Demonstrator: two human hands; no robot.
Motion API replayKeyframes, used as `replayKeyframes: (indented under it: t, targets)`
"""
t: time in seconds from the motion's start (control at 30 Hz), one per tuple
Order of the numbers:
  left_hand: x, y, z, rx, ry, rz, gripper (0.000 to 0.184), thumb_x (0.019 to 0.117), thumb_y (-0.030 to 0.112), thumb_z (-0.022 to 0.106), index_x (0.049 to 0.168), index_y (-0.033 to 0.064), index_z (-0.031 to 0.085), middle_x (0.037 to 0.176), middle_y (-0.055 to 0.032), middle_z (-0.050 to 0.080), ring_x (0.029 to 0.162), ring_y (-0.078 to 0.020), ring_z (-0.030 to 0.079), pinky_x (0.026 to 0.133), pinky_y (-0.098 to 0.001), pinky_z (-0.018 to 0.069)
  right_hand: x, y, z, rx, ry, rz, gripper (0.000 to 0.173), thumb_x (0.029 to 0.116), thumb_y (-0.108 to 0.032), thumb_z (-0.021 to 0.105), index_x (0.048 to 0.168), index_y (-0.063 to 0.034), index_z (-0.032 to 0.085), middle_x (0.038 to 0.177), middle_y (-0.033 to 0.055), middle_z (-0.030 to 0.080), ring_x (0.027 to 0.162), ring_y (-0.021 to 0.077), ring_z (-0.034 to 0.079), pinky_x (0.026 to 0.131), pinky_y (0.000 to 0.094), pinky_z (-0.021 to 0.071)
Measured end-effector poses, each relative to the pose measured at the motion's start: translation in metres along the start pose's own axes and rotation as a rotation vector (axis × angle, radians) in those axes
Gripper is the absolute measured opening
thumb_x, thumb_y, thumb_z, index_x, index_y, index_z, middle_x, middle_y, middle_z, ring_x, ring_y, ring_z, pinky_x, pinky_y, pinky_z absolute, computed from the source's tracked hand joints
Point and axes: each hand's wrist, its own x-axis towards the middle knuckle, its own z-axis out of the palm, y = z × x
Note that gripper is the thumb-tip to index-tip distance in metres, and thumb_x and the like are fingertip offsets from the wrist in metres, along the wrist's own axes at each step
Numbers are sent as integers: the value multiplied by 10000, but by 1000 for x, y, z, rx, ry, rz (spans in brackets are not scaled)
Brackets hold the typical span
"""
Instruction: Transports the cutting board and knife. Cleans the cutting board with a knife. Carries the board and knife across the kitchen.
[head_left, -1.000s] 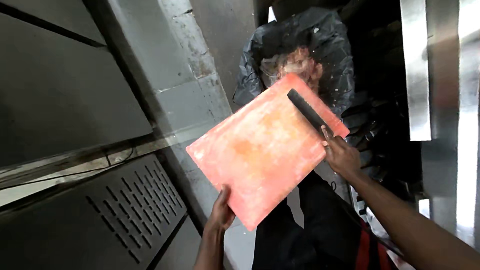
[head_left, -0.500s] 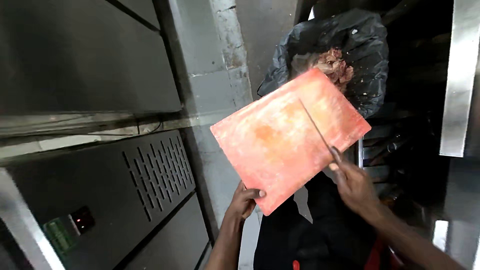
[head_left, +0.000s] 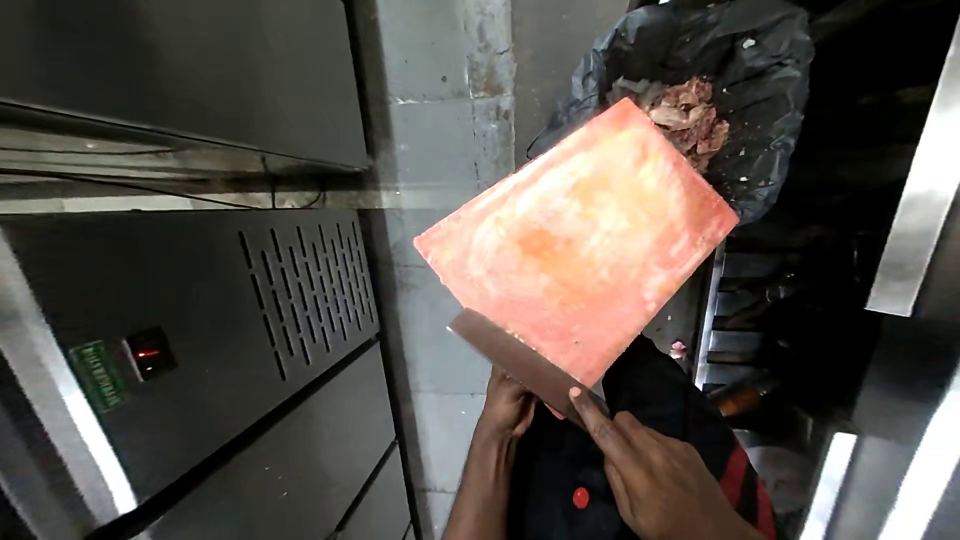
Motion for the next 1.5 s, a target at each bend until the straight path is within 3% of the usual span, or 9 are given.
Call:
replayKeyframes:
  t: [0.3,0.4,0.57,0.7,0.83,0.97,1.13,1.37,1.5]
  targets:
    - [-4,-1,2,42,44,7,184,759,223,850,890,174,730,795,-6,751,721,-78,722,686,-281,622,3,-3,5,-99,-119,75,641,904,-129,614,1524,-254,515,787,101,622,478,246,595,395,393,498]
    - [2,1,6,35,-32,33,299,755,-26,733,1013,107,662,862,-55,757,768,-135,739,715,-336,635,10,7,-2,-140,-135,159,635,900,-110,624,1513,-243,529,803,132,665,492,281,626,425,434,531]
    - [6,-2,7,17,7,-7,523,652,-130,727,1127,-8,545,888,-152,738,780,-226,748,716,-413,641,47,92,-22,-209,-115,435,552,974,-103,586,1511,-213,513,681,147,662,570,381,666,507,567,543]
    - [1,-5,6,20,36,-3,543,640,-116,728,1132,-27,516,882,-163,730,776,-234,747,708,-417,642,99,164,-60,-173,-168,692,539,1066,-145,462,1590,-226,364,815,265,688,781,502,691,679,660,536]
    - [0,-1,3,19,66,21,571,627,-107,746,1139,-29,505,880,-151,732,774,-225,748,705,-411,644,85,124,-54,-127,75,435,509,1009,-109,511,1516,-150,488,714,154,677,596,382,672,528,587,546]
    - [-14,10,2,66,85,42,554,666,-103,749,1156,17,522,884,-102,749,770,-198,750,703,-396,647,49,51,-20,-4,20,166,513,953,-120,599,1459,-205,576,893,107,722,593,281,683,497,479,581]
    - [-34,32,-15,163,86,78,446,714,-129,710,1067,136,645,864,-27,774,762,-127,750,718,-342,640,33,33,5,-46,-85,89,589,937,-149,636,1510,-224,518,838,115,681,507,265,634,441,431,548]
    - [-24,43,-42,168,16,155,365,751,-42,734,1004,220,746,893,15,780,818,-55,738,750,-267,621,89,173,0,-44,-123,498,513,1016,-142,525,1523,-204,489,792,169,705,702,395,707,621,596,569]
    - [-15,43,-54,151,105,140,397,738,-129,605,1019,145,659,860,-14,768,774,-96,740,710,-315,632,136,225,-43,-22,-216,850,469,1076,-205,454,1544,-222,422,1044,240,710,988,454,694,832,641,540]
